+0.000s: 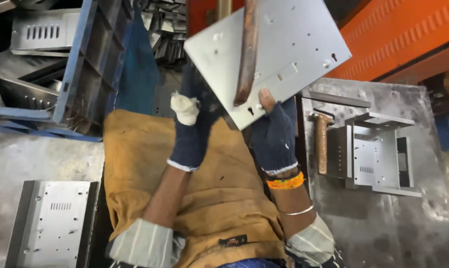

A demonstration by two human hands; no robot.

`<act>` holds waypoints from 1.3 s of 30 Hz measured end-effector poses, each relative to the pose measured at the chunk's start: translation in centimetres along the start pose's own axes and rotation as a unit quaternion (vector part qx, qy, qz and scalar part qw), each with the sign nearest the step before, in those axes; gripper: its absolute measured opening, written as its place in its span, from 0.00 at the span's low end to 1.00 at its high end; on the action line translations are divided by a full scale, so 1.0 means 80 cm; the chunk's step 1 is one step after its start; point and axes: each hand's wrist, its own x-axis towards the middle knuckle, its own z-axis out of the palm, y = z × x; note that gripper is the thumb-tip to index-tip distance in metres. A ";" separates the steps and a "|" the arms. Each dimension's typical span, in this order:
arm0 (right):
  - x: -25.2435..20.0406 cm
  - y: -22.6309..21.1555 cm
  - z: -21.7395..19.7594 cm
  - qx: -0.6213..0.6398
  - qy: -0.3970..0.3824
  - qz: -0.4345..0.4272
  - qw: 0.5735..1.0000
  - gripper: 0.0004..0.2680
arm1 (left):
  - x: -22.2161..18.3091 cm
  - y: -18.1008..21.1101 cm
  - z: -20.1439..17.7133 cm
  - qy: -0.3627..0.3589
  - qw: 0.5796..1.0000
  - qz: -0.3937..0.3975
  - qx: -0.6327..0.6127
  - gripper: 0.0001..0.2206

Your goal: The recorder uses a spot welder to join various metal enclosure components, occasionally using a hammer to adjust the alignment.

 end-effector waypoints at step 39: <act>0.031 -0.076 -0.043 -0.266 0.037 0.091 0.959 0.21 | -0.016 0.112 0.026 -0.034 0.994 -0.084 -0.062 0.08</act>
